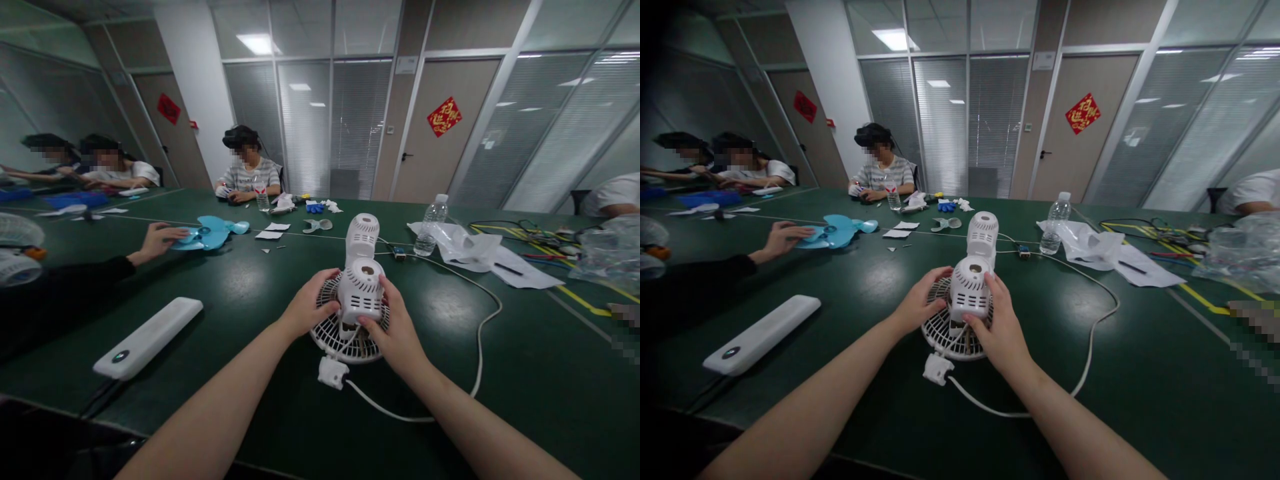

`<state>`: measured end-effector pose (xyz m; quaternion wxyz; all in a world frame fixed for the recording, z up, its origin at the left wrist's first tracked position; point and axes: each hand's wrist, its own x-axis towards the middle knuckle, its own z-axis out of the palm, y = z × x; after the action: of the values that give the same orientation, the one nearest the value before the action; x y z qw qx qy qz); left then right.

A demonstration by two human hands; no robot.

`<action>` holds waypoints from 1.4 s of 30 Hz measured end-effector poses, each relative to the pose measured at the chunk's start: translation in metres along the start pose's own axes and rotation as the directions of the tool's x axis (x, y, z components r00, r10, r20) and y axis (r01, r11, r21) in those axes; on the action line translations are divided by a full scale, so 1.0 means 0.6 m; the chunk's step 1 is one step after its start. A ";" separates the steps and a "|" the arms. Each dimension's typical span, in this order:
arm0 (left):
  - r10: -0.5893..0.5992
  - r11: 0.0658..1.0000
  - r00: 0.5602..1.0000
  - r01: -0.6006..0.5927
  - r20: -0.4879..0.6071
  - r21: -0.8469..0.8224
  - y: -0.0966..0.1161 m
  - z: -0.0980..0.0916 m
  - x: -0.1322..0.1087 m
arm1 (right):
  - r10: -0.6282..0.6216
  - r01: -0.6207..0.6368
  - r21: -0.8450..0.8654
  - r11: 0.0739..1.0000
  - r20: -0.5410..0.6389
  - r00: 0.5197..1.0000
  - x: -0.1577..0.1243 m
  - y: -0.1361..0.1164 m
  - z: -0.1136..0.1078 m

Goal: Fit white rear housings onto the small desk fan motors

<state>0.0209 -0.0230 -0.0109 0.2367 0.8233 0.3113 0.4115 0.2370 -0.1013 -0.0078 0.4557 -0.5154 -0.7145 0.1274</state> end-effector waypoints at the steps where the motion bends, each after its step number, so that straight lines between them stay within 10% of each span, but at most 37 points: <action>1: 0.004 1.000 0.999 -0.003 0.047 -0.023 0.006 0.002 -0.002 | -0.001 0.001 -0.003 1.000 0.003 1.000 -0.001 0.001 -0.001; 15: -0.083 0.996 0.971 0.078 0.224 0.030 0.029 -0.008 -0.001 | -0.074 0.036 0.181 0.983 0.210 0.975 0.010 0.025 -0.038; 42: -0.123 0.989 0.971 0.137 0.205 -0.056 0.054 -0.013 0.002 | 0.000 -0.105 0.298 0.949 0.331 0.944 0.015 0.047 -0.038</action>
<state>0.0254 -0.0436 0.0148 0.3221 0.8297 0.3243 0.3205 0.2720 -0.0880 -0.0088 0.4029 -0.4279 -0.7367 0.3343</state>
